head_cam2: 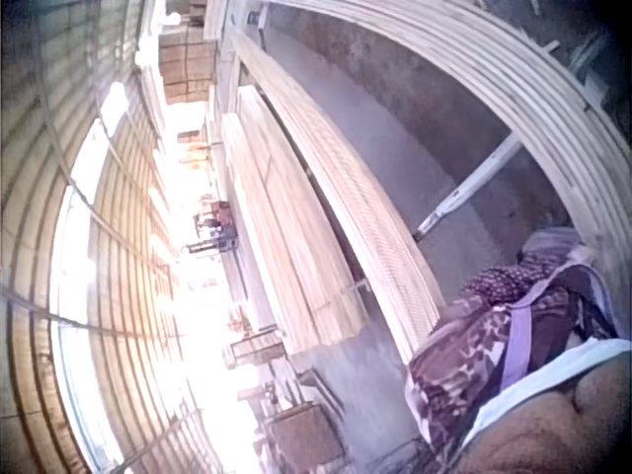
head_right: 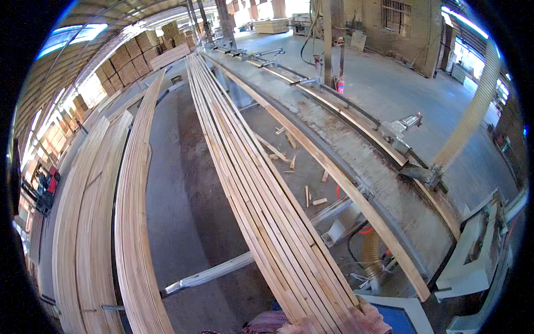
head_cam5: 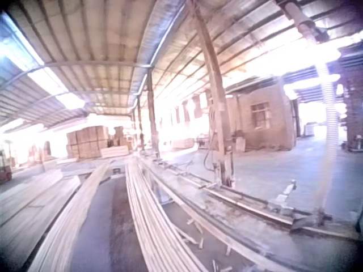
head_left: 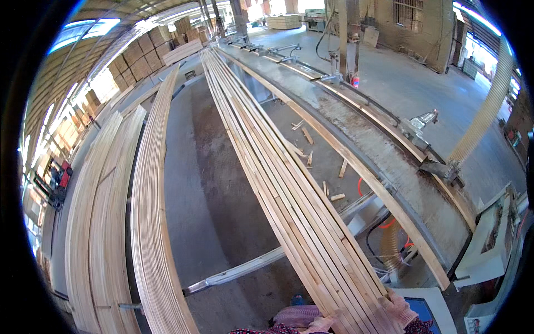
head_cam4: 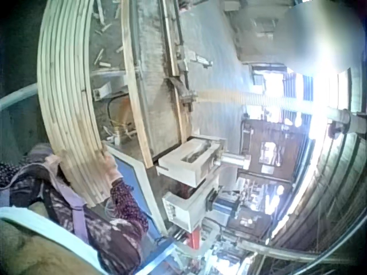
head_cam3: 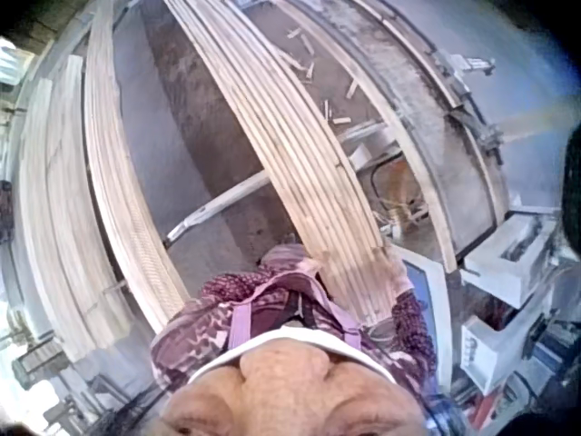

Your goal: The person sits on the floor and stacks several thin wooden planks into a neat pile. They then carry the stack to a nearby rack and place it on top of other planks. The person continues to pick up and stack additional planks from the floor.

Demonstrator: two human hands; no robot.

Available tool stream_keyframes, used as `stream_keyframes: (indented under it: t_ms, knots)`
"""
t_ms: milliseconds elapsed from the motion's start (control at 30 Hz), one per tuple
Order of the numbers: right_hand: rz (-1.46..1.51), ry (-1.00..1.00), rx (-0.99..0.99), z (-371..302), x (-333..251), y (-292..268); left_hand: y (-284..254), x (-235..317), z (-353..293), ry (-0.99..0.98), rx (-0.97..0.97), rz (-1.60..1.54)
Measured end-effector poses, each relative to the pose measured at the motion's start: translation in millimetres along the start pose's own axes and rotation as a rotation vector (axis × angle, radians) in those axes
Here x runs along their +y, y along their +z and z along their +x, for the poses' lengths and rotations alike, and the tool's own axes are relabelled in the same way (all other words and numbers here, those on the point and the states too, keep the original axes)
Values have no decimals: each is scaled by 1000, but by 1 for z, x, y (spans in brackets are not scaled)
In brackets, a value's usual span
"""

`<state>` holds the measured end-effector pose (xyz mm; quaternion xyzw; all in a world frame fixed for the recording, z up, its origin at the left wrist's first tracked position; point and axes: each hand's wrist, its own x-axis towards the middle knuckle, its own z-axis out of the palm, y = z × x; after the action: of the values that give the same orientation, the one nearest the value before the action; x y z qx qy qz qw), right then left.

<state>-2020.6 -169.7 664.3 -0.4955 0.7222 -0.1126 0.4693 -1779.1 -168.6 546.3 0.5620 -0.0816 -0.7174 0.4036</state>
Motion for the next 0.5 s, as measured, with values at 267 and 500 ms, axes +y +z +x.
stream_keyframes:
  t_ms: [267, 500]
  knots:
    - [-15, -52, -397, 54, -35, -13, -45, -45, -37, -11, -56, -160]
    - [349, -152, -299, 59, -12, -24, 11, 3, -120, 204, -235, -34]
